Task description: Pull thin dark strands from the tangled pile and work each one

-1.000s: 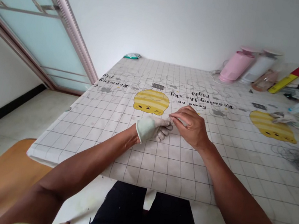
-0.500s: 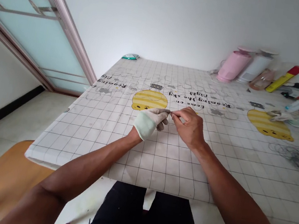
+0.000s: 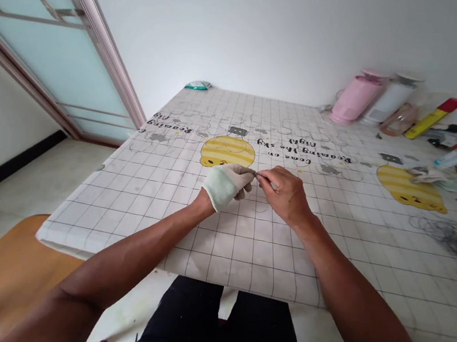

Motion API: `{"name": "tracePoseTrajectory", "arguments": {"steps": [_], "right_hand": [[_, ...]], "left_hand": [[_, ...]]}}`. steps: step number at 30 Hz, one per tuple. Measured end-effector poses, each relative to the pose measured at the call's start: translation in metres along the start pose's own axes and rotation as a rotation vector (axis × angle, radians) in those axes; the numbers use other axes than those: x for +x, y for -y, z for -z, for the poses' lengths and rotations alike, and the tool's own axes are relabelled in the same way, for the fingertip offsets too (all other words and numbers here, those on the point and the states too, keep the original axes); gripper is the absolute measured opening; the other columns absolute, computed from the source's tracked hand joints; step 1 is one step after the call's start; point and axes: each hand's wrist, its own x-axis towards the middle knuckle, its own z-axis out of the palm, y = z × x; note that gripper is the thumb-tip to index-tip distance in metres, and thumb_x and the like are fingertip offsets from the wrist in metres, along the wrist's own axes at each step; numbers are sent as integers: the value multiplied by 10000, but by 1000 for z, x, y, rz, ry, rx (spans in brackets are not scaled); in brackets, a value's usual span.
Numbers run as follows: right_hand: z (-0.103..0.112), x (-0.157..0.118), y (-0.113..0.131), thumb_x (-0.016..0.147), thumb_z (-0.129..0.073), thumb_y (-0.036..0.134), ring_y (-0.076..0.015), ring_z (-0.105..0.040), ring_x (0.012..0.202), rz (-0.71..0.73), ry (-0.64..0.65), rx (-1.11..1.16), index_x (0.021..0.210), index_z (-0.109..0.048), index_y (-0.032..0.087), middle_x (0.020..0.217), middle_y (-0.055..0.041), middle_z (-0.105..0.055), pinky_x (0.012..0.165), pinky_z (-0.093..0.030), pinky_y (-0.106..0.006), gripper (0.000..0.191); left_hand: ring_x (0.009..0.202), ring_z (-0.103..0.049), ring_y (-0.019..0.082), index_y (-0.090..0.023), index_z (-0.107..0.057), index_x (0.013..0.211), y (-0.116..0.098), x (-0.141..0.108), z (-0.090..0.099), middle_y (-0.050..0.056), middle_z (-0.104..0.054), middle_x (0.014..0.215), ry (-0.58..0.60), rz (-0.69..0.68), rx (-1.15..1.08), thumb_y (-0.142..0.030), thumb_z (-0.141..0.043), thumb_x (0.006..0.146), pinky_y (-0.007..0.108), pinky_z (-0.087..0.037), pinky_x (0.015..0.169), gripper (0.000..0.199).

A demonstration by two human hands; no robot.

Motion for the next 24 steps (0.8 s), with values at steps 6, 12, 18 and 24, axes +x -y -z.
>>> {"name": "tracePoseTrajectory", "arguments": {"steps": [6,12,18,24], "right_hand": [[-1,-2,7,1057,-544,227,-186,-622,726,-28,-68,-26,859,-686,222,745,-24,-683,677,-461,-337,244],[0,-2,13,1077,-500,256,-162,-543,633,-62,-17,-64,786,-586,223,673,-6,-605,621,-405,-330,305],[0,-2,12,1102,-482,275,-160,-531,654,-32,36,-103,838,-591,218,702,-9,-590,614,-375,-324,292],[0,-3,9,1108,-447,262,-161,-417,629,47,39,-185,746,-533,218,660,-7,-481,596,-327,-328,374]], "left_hand": [[500,-530,69,-164,-783,1005,-5,-7,-3,-16,-627,691,-66,9,2,-223,-572,987,198,-413,477,220],[517,-553,87,-184,-782,1187,-3,-15,-10,-11,-648,709,-124,-11,-16,-238,-557,975,210,-452,499,313],[505,-554,101,-159,-629,1442,2,-14,-10,-26,-623,686,-165,37,-93,-217,-573,956,227,-454,503,493],[542,-534,91,-186,-789,1119,6,-15,-10,-11,-624,722,-123,40,-18,-241,-557,954,214,-428,497,289]]}}
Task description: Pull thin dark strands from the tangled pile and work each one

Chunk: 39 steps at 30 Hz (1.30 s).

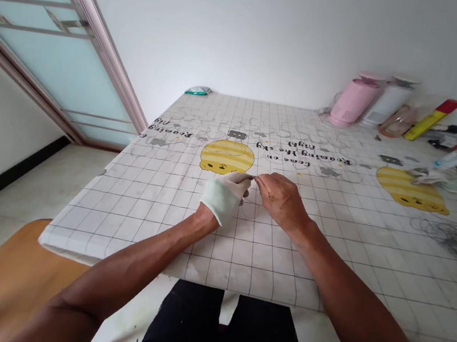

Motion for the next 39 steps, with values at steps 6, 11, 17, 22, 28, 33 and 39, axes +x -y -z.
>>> {"name": "tracePoseTrajectory", "arguments": {"steps": [6,11,17,22,28,33,39], "right_hand": [[-6,-2,0,1092,-419,209,-175,-400,616,29,-13,-46,710,-517,222,628,-14,-467,605,-324,-341,394],[-6,-1,-6,1080,-509,242,-193,-540,670,-12,0,23,892,-664,210,723,-41,-614,632,-407,-337,246],[3,3,-9,1033,-624,262,-257,-679,876,-18,-77,109,1156,-723,228,930,-94,-736,778,-551,-413,161],[5,5,-10,1058,-569,232,-244,-680,850,50,-87,220,1056,-780,246,873,-74,-750,766,-569,-419,212],[15,7,-15,1033,-625,275,-210,-717,811,4,30,338,996,-816,267,887,-40,-780,720,-587,-382,195],[27,9,-23,985,-711,380,-204,-750,792,-176,138,455,1147,-817,278,950,-22,-818,720,-609,-368,218],[40,12,-31,991,-696,524,-249,-767,956,-345,161,608,1258,-771,241,1089,-81,-818,791,-621,-394,397]], "left_hand": [[538,-510,93,-219,-765,900,2,-5,-9,-29,-576,658,-10,-40,138,-224,-546,953,212,-390,498,225],[494,-512,89,-209,-745,878,0,-2,-8,-21,-601,679,12,14,54,-237,-539,959,223,-396,477,223],[507,-534,85,-208,-787,1102,-6,-2,-6,-19,-629,709,-37,36,-31,-256,-578,964,210,-428,487,254],[502,-543,84,-210,-791,1193,-8,-3,-6,-18,-652,701,-41,38,18,-240,-578,966,206,-434,487,312],[517,-567,88,-219,-798,1198,-2,-5,-5,-14,-670,707,-43,74,-8,-241,-587,968,206,-454,492,312],[521,-587,85,-215,-776,1253,-2,-5,-7,-16,-686,736,-44,54,-28,-249,-574,982,206,-480,514,340],[528,-603,83,-201,-768,1253,-4,1,-2,-1,-719,799,-112,6,-43,-287,-566,1004,212,-504,528,331]]}}
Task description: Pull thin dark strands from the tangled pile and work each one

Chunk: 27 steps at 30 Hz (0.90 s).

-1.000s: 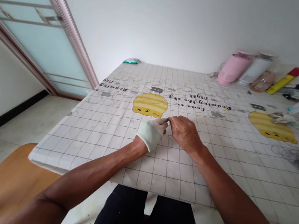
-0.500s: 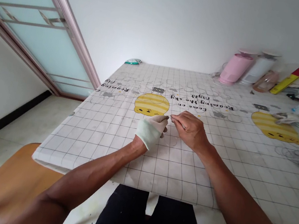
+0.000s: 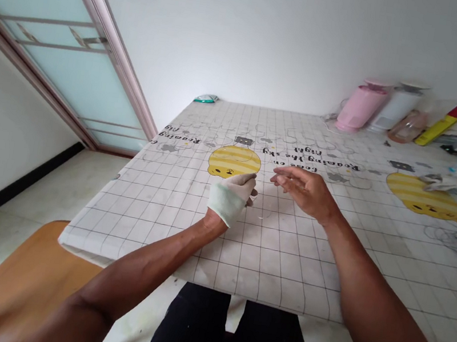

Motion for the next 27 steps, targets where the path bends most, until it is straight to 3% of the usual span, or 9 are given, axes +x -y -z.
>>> {"name": "tracePoseTrajectory", "arguments": {"steps": [5,10,14,20,23,27], "right_hand": [[-17,-1,0,978,-708,550,-236,-779,896,-47,88,148,1185,-785,229,1012,-80,-817,737,-621,-362,390],[-37,-2,-1,958,-754,405,-211,-754,826,70,-106,-82,1142,-808,254,975,-45,-816,756,-608,-372,244],[-40,-3,0,1011,-668,324,-211,-773,844,197,-166,-155,1031,-828,269,966,-21,-822,792,-614,-378,170],[-33,-4,11,1013,-671,376,-203,-768,768,115,-349,-115,956,-825,251,820,-17,-805,705,-602,-337,206],[-33,-4,13,1008,-676,379,-199,-761,749,87,-388,-44,944,-820,247,791,-16,-796,711,-599,-338,205],[-34,-2,12,989,-697,439,-190,-735,718,8,-363,66,939,-812,238,789,-26,-789,709,-594,-341,237]], "left_hand": [[548,-601,83,-213,-786,1175,3,2,2,0,-722,800,2,-29,20,-275,-568,995,202,-495,536,289],[574,-602,95,-230,-808,1029,4,-2,-2,5,-712,784,84,-56,115,-284,-555,998,203,-475,535,260],[573,-605,98,-230,-800,1006,4,-3,-3,6,-718,789,155,-77,153,-327,-547,1002,207,-475,550,271],[645,-689,125,-182,-757,1070,-1,-10,7,69,-790,1059,242,-81,130,-472,-541,1013,233,-533,600,366],[560,-645,99,-177,-766,1048,0,-14,5,53,-792,1020,337,-38,159,-393,-632,966,233,-520,567,267],[534,-629,87,-165,-768,1119,9,-12,-3,58,-799,990,359,64,28,-245,-640,951,236,-522,543,226]]}}
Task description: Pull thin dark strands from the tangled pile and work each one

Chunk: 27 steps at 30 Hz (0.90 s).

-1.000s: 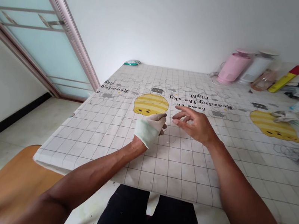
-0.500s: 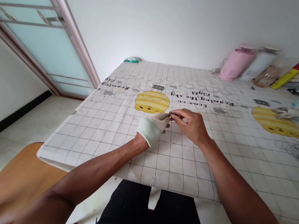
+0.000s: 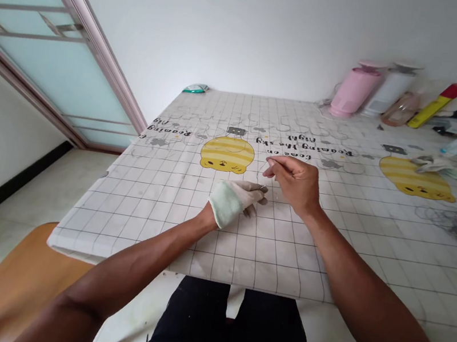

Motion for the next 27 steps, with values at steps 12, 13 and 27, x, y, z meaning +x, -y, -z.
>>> {"name": "tracePoseTrajectory", "arguments": {"steps": [12,13,27], "right_hand": [[3,4,-8,860,-838,509,-219,-717,931,-392,411,306,956,-820,222,1020,-81,-796,847,-574,-369,303],[0,2,-9,841,-856,483,-219,-713,932,-383,422,291,957,-824,229,1009,-71,-795,858,-568,-370,282],[-2,1,-8,789,-885,423,-170,-628,749,-384,339,413,858,-784,214,834,-31,-708,774,-558,-365,242]], "left_hand": [[550,-678,125,-166,-729,880,13,13,1,39,-746,813,-80,-15,-9,-269,-604,997,247,-542,505,200],[552,-680,127,-166,-716,860,14,14,1,42,-744,811,-82,-8,-5,-293,-609,1002,246,-542,502,218],[557,-693,154,-171,-722,895,20,17,8,45,-723,785,-129,6,-89,-251,-623,952,268,-562,505,139]]}}
